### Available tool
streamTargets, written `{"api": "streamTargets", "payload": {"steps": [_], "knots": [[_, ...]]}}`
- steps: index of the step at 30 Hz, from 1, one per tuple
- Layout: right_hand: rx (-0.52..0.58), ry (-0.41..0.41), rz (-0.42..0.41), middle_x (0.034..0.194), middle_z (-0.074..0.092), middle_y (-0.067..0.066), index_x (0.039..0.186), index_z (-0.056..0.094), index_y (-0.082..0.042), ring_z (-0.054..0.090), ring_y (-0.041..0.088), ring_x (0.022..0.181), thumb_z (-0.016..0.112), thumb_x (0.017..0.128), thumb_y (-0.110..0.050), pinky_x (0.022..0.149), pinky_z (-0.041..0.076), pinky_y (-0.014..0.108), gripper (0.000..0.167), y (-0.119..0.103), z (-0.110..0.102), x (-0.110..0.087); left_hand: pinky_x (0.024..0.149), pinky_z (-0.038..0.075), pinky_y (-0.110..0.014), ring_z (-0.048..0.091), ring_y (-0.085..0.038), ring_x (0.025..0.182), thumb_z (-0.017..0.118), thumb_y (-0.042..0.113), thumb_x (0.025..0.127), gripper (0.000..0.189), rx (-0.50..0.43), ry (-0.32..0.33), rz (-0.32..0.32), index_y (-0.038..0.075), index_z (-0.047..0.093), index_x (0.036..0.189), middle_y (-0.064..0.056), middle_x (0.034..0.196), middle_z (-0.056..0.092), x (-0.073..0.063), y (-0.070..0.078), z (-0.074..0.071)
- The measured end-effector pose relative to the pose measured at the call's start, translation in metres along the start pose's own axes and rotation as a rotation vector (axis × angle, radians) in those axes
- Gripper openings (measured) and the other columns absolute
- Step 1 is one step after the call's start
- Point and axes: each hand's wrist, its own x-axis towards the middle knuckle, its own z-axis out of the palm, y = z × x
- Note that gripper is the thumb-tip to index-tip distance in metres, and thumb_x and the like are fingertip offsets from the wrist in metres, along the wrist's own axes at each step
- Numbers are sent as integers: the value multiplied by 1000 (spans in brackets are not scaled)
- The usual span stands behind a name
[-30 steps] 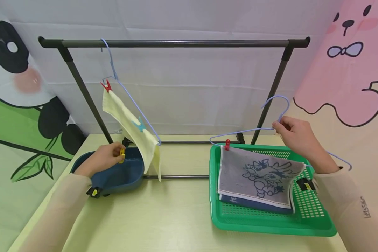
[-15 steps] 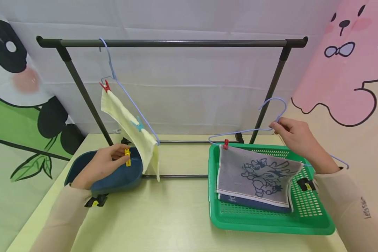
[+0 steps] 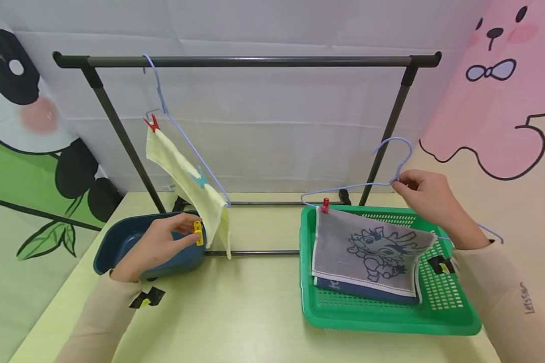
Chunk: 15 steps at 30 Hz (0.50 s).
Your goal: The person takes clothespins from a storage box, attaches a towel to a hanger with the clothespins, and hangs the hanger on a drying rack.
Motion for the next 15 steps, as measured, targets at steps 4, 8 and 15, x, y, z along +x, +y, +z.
{"api": "streamTargets", "payload": {"steps": [4,8,15], "knots": [[1,4,-11,76,57,7,101,67,-1,43,18,62,55,97,-24,50,33,28,27,2,1,-1,79,49,-42,61,-17,95,66,25,90,34,-20,-27,28,10,61,121,2,104,65,1,7,3],[6,-9,-2,80,57,7,105,66,-1,43,19,66,54,97,-27,51,33,28,30,5,2,-1,75,48,-36,61,-14,92,66,28,90,34,-24,-59,64,12,62,120,5,101,65,3,14,9],[4,-18,26,79,56,8,108,66,-1,42,20,67,53,98,-31,52,32,29,34,6,4,-3,75,49,-35,60,-10,89,68,28,89,32,-53,-89,114,13,63,117,8,97,65,9,26,25]]}}
